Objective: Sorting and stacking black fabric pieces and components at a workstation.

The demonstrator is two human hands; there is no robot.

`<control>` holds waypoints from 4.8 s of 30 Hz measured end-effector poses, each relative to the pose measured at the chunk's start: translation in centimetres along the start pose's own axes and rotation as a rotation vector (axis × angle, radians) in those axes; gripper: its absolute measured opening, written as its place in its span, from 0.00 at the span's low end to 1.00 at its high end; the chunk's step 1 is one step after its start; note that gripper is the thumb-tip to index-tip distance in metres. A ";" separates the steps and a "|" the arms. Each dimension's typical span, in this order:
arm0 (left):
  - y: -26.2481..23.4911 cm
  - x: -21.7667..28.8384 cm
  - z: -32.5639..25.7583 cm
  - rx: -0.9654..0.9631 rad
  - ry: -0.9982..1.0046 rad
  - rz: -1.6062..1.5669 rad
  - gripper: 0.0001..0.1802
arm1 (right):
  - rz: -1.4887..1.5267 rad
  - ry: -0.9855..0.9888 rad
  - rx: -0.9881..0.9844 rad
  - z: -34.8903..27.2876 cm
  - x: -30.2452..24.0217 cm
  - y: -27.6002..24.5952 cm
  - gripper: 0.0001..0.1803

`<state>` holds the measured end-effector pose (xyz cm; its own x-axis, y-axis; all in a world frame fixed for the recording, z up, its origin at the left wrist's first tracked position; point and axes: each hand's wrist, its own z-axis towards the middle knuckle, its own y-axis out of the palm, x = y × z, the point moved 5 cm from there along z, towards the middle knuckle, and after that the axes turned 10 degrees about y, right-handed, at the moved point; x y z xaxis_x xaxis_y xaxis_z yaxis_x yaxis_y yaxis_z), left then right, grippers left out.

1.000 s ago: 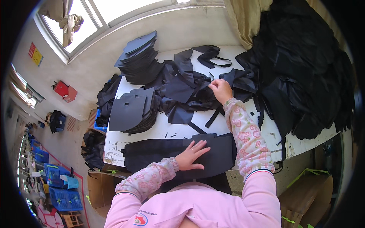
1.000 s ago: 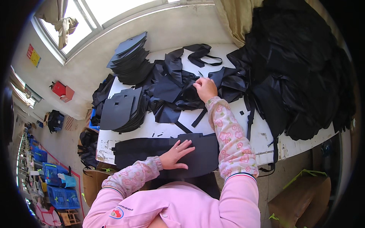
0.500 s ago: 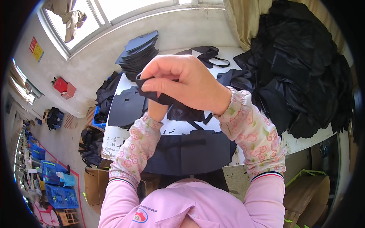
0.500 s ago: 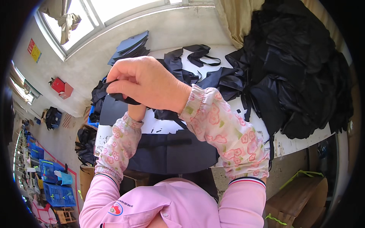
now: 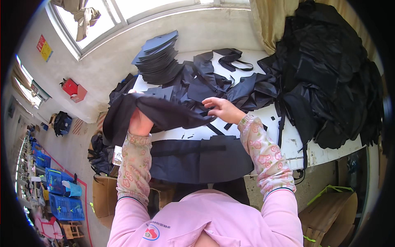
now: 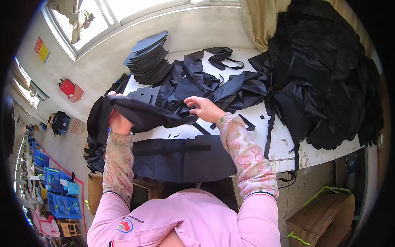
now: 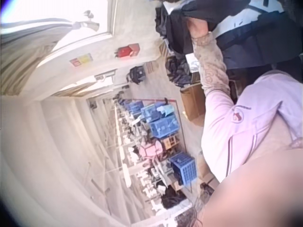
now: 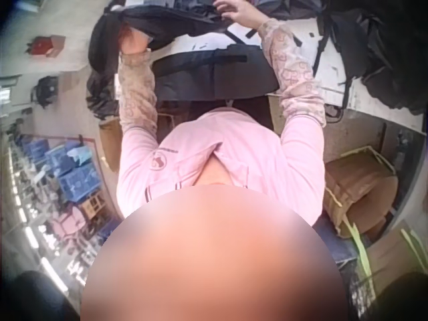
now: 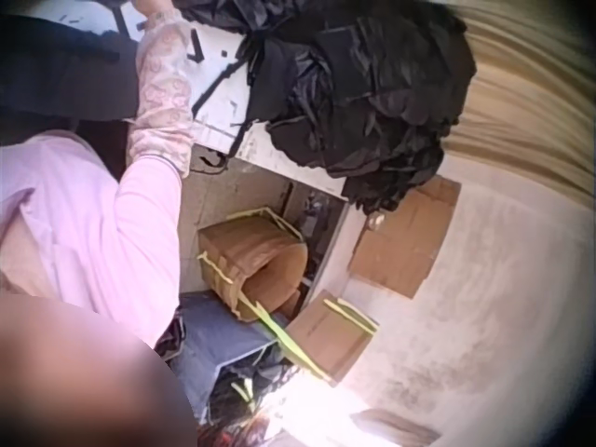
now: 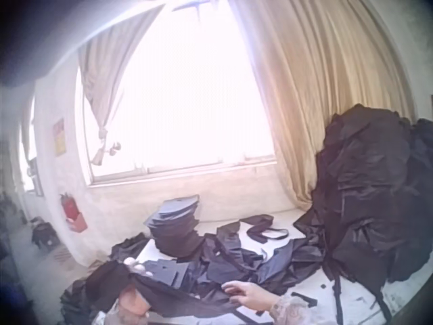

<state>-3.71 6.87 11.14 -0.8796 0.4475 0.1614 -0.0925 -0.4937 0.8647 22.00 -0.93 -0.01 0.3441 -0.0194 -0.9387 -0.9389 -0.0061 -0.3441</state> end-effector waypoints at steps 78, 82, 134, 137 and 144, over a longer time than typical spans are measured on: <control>-5.4 20.1 -16.6 -0.183 -1.231 2.042 0.14 | -0.059 0.221 -0.401 -19.5 -2.7 2.7 0.11; -12.6 17.5 -13.9 -0.303 -1.390 2.061 0.20 | -0.438 0.293 -0.104 -16.2 2.9 1.0 0.12; -7.2 11.7 -2.2 -0.207 0.203 2.424 0.17 | 0.205 -0.062 0.261 -2.5 -1.0 12.0 0.10; -0.9 8.5 -5.4 -0.083 0.202 2.199 0.14 | 0.176 -0.118 0.372 -2.0 -3.7 9.6 0.08; 3.6 2.0 -9.3 -0.396 -0.114 1.997 0.16 | 0.165 -0.105 0.403 -2.1 -4.6 8.7 0.08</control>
<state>-10.15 -0.93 10.19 0.1612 -0.7853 0.5978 0.6780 -0.3521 -0.6453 12.22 -2.95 1.35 0.2079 0.1139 -0.9715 -0.9128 0.3795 -0.1508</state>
